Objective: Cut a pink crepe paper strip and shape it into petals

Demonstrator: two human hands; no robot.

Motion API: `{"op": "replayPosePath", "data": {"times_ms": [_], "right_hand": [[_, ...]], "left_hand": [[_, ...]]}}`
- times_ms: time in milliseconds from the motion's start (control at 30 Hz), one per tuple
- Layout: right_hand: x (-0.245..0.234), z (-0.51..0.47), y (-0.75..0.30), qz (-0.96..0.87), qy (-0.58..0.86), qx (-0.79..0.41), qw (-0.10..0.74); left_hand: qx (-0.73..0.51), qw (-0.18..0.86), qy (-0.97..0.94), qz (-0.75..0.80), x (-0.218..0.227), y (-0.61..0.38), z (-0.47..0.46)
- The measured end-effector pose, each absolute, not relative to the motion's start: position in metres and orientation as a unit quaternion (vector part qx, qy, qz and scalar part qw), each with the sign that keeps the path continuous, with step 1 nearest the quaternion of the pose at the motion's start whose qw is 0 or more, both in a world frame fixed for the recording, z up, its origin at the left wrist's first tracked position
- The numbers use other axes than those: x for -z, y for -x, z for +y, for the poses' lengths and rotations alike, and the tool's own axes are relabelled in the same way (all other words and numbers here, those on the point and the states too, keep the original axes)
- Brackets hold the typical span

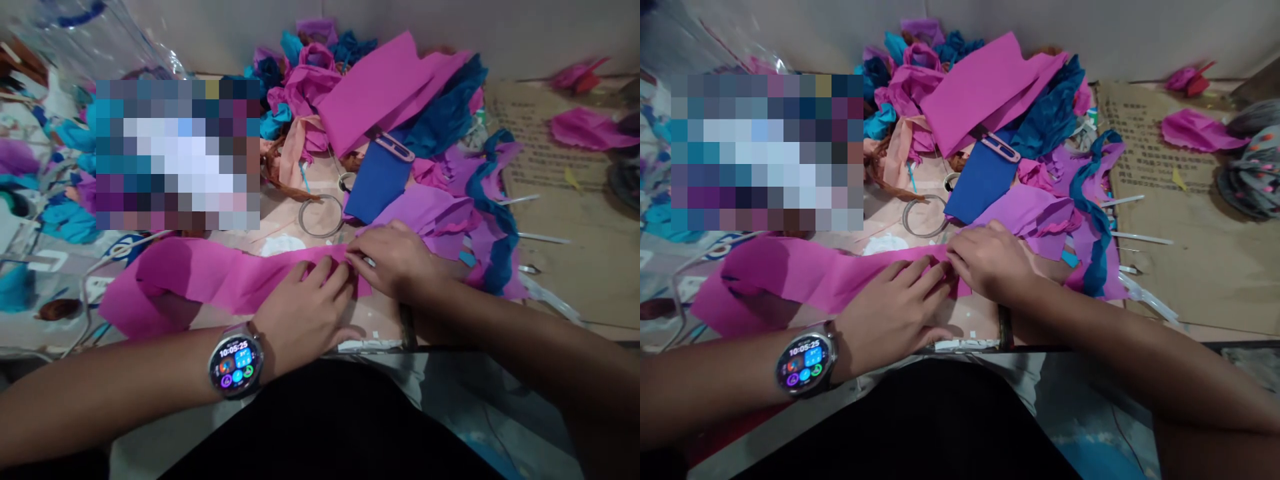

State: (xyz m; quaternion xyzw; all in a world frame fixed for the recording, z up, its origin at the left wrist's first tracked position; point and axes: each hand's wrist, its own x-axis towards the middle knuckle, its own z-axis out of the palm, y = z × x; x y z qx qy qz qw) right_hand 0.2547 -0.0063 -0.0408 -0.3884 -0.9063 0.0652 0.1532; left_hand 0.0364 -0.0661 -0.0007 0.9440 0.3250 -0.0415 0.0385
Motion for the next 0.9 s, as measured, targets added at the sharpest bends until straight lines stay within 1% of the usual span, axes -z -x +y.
{"op": "replayPosePath", "data": {"times_ms": [200,333,633,800,900], "right_hand": [[0.042,-0.007,-0.253,-0.904,0.377,-0.047,0.195],[0.044,-0.008,-0.252,-0.901,0.378,-0.049,0.208],[0.041,-0.009,-0.251,-0.907,0.371,-0.076,0.185],[0.041,-0.008,-0.250,-0.906,0.360,-0.093,0.203],[0.041,-0.008,-0.250,-0.909,0.355,-0.095,0.198]], "left_hand": [[0.002,0.079,-0.944,0.320,0.005,-0.029,-0.058],[-0.008,0.108,-0.932,0.346,0.005,-0.025,-0.051],[0.006,0.085,-0.925,0.371,0.000,-0.025,-0.048],[0.009,0.071,-0.919,0.387,0.001,-0.025,-0.046],[0.018,0.068,-0.920,0.386,0.000,-0.025,-0.045]]}}
